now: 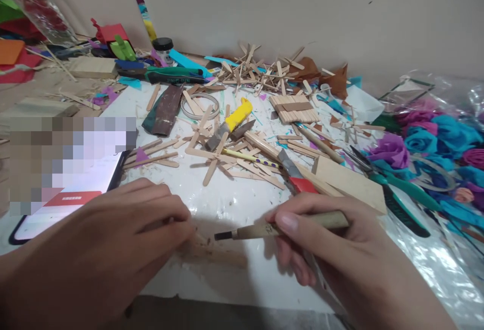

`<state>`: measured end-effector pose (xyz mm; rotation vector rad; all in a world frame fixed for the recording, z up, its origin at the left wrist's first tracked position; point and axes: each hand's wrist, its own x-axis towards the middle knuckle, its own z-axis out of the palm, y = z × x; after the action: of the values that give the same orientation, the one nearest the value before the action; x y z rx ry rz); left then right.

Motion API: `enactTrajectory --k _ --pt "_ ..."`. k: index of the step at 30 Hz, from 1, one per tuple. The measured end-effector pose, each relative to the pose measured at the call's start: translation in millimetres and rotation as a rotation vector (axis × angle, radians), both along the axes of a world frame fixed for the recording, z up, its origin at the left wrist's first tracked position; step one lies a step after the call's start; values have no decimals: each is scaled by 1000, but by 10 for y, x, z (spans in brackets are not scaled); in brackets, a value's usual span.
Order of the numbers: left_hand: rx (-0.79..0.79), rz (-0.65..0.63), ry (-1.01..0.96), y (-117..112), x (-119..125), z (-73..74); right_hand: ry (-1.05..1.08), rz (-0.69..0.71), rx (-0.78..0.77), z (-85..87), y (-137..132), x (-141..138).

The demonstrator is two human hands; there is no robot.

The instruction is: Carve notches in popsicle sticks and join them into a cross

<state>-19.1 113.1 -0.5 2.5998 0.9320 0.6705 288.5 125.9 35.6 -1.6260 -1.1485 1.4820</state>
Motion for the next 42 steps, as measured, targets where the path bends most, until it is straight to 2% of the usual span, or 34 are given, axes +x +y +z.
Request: enactTrajectory --k 3,7,9,14,19,30,36,42 --pt "-39 -13 -5 22 -33 6 -91 -109 -105 73 -44 -86" --pt "-52 -33 60 15 -32 18 -113 -88 -116 140 -63 -179" --pt "-79 -32 13 39 -47 6 -89 -97 -97 144 -57 -196" --pt "-141 27 -34 114 -99 -14 -73 -67 -93 92 -46 -171" --pt "-75 -6 -58 135 -70 -12 -118 1 -100 53 -64 -125" --pt "-153 -13 62 127 -69 20 -207 19 -74 -29 -64 -97" --pt "-27 -63 5 137 -79 -5 -225 12 -10 -69 -76 -96" --pt "-36 -34 17 114 -48 18 -249 37 -44 -89 -104 -98"
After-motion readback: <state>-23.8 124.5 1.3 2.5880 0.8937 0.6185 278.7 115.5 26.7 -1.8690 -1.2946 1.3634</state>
